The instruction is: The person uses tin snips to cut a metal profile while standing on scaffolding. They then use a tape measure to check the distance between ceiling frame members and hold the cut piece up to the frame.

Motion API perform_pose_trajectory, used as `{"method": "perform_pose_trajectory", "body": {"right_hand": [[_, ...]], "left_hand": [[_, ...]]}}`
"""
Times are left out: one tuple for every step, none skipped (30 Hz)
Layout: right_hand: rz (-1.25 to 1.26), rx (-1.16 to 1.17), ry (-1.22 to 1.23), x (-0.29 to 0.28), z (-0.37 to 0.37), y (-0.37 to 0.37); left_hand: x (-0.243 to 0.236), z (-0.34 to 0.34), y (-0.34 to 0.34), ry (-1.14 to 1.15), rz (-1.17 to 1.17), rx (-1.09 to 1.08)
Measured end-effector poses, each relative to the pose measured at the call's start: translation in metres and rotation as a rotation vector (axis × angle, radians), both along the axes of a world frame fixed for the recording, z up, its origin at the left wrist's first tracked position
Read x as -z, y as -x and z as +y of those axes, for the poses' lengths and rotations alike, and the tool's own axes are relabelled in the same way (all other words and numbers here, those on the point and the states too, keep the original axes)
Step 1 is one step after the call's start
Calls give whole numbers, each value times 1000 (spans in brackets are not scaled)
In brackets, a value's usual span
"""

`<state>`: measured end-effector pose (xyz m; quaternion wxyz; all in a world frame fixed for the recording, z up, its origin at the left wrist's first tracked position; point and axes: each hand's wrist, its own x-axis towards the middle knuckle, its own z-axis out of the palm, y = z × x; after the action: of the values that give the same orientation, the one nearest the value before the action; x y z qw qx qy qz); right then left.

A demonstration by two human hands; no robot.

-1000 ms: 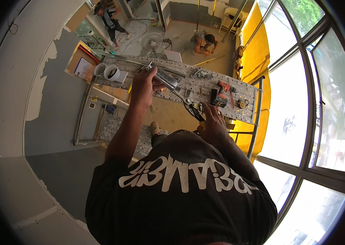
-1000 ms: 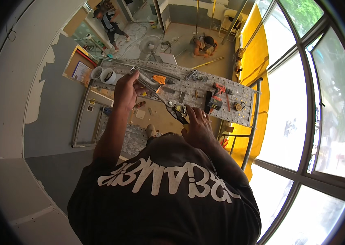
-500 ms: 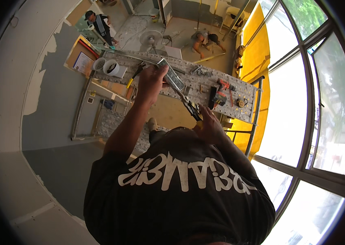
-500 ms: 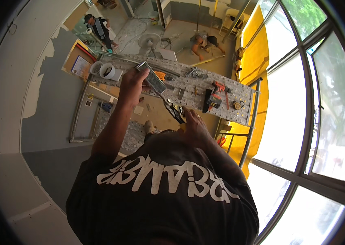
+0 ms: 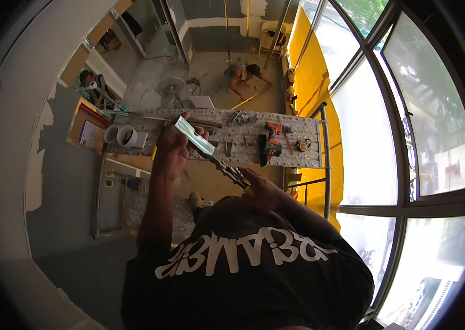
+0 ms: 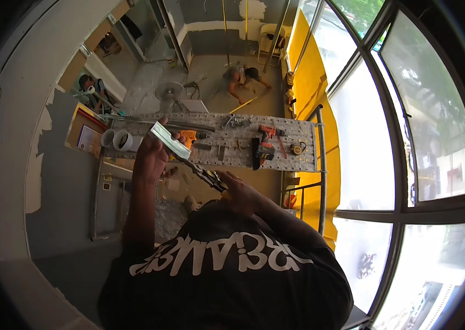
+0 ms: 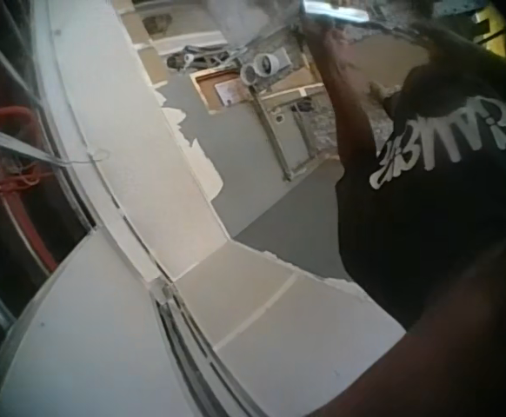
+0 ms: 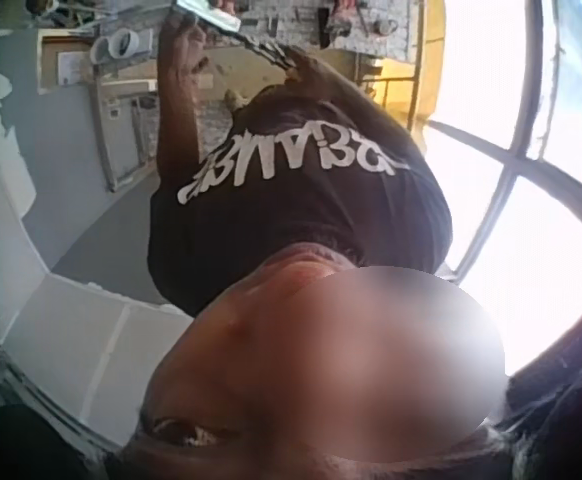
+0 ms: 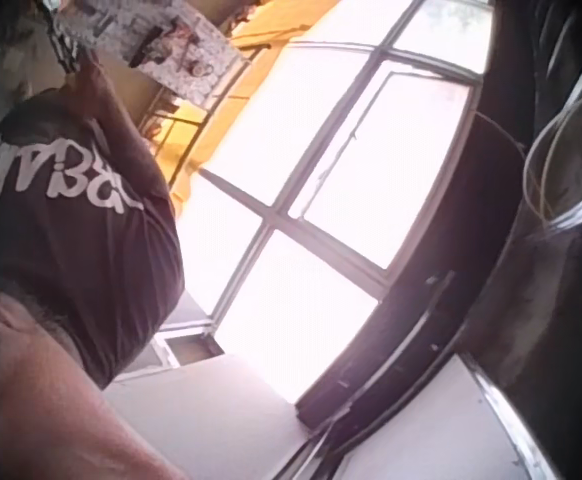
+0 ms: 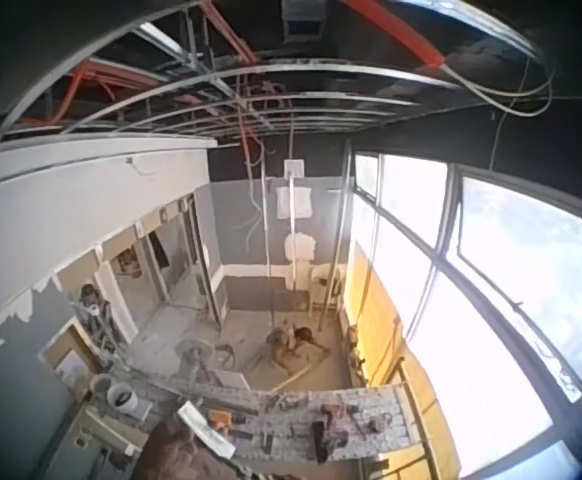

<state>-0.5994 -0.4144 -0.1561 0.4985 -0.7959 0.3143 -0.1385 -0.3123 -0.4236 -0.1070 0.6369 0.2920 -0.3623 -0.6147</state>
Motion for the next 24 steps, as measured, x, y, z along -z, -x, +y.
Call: {"method": "perform_pose_trajectory", "body": {"right_hand": [[10,-18,-27,0,0,1],[4,-14,-21,5,0,2],[-4,-28,18,12,1,3],[-11,-41,61,13,0,3],[-16,-36,73,13,1,3],[-38,-39,82,12,3,3],[-59,-51,93,12,2,0],[-64,-47,111,10,3,-1],[-58,-56,71,8,2,-2],[-52,-56,22,7,4,-2],[-32,-64,1,7,3,-3],[-38,-54,10,5,1,-3],[-30,-58,-30,5,1,-1],[-24,-63,-69,4,2,0],[-28,-52,-64,9,3,-1],[-53,-53,-53,20,3,0],[-76,-62,-39,20,3,0],[-68,-38,-33,18,3,1],[-22,-62,-58,9,3,-2],[20,-87,-82,3,3,-5],[24,-59,-79,9,1,-5],[29,-110,-11,24,0,-7],[31,-163,61,27,-2,-10],[31,-136,66,28,-3,-13]], "left_hand": [[2,-1,-2,6,-7,4],[6,-3,-4,14,-19,15],[9,-4,-6,21,-30,24],[7,-6,-7,33,-41,35],[4,-5,-6,35,-49,38],[3,-4,-7,46,-54,42],[6,-1,-11,46,-48,39],[8,-1,-13,49,-42,45],[9,1,-15,29,-51,40],[8,1,-15,37,-56,52],[7,1,-15,13,-62,41],[6,1,-14,-12,-70,28],[8,1,-12,-15,-87,10],[12,2,-14,-10,-91,21],[15,2,-18,3,-80,23],[21,-2,-16,16,-58,44],[20,-1,-15,36,-42,63],[20,3,-14,28,-36,42],[21,6,-14,20,-35,27],[20,8,-17,12,-37,13],[22,10,-20,3,-60,-21],[25,12,-22,-8,-84,-51],[18,17,-20,-23,-65,-68],[10,23,-19,-38,-45,-87]]}}
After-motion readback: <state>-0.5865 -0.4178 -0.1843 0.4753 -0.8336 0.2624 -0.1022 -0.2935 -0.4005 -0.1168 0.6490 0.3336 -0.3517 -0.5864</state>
